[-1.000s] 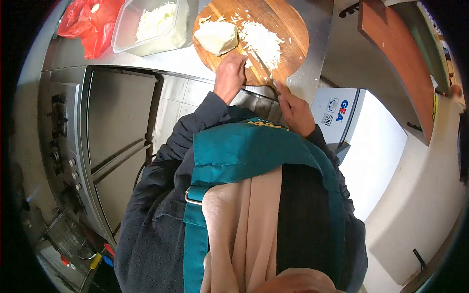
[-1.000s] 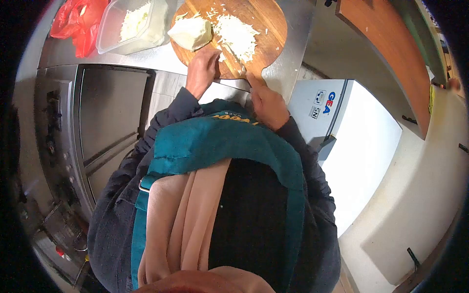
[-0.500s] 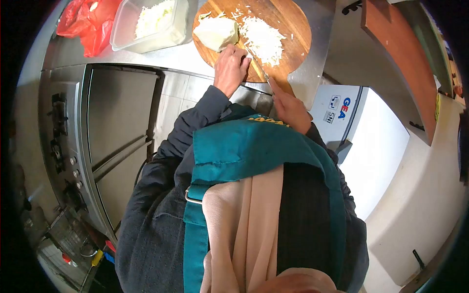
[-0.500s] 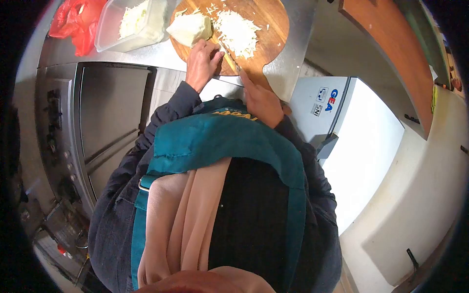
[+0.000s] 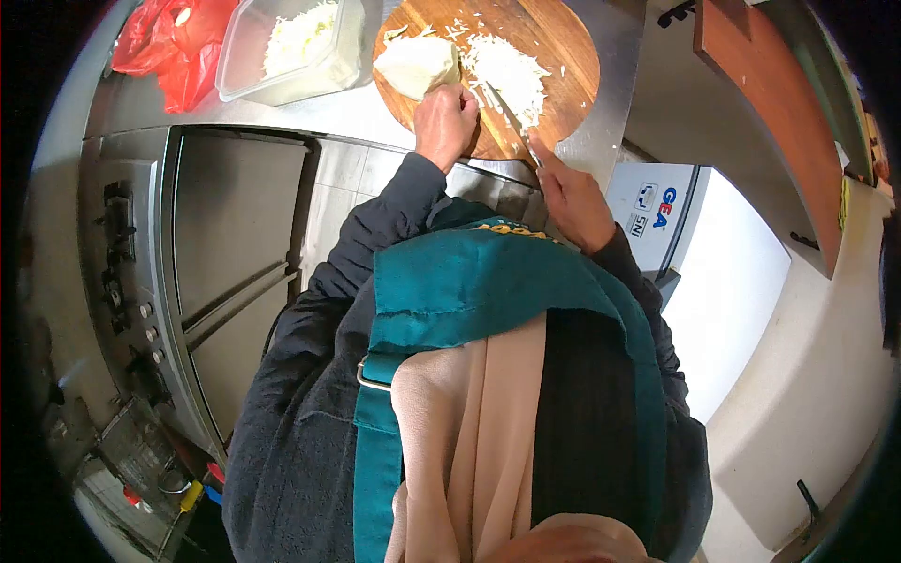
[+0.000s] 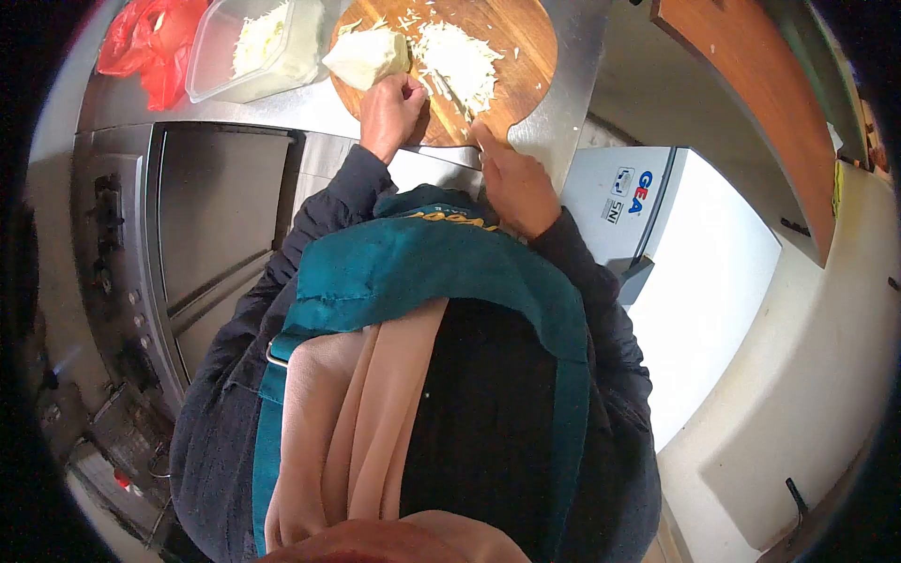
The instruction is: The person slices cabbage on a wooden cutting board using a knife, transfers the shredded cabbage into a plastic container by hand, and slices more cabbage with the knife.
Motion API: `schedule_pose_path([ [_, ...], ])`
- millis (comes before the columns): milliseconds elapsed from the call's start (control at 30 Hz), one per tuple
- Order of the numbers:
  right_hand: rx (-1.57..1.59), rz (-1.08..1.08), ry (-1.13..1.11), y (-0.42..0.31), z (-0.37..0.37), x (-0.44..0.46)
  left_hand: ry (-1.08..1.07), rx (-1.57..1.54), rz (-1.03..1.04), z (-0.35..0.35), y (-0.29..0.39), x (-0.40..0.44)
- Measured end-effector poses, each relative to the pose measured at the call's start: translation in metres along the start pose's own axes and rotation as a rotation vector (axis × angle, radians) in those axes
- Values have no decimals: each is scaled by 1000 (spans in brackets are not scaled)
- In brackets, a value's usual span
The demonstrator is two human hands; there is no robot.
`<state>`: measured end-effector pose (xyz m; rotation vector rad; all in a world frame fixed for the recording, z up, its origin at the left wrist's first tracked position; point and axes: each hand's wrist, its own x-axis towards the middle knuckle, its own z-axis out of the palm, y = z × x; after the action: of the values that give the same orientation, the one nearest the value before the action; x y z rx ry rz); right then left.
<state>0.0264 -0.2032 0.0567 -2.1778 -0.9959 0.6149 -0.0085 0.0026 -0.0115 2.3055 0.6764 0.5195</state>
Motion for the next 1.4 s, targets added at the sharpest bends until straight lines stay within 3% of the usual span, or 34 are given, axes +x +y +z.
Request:
schedule_pose_path([
  [100,66,71,14,-7,2,0,28,-2,8,4,0,-2],
  [167,-137,-28,4,-1,15,2,51,11,12,2,3,-3],
  [367,-283,-115,51,11,38,16,62,10,85,0,4,-9],
  [500,-225,-68,-12,15,27,-5,99,8,158,1,2,-12],
  [567,-10,-125,63,10,21,-11,53,-2,142,2,2,-13],
  [700,-34,-149,78,5,20,-3,59,7,144,2,2,-11],
  [967,-227,33,-41,3,25,-3,96,37,189,2,3,-14],
  [1067,46,6,21,4,12,-16,14,-38,102,-4,-1,-11],
  [1233,55,0,38,0,14,-16,-119,-50,-27,-20,5,-9],
  [1400,-10,0,41,-2,16,-15,-102,-49,-18,-15,5,-10],
])
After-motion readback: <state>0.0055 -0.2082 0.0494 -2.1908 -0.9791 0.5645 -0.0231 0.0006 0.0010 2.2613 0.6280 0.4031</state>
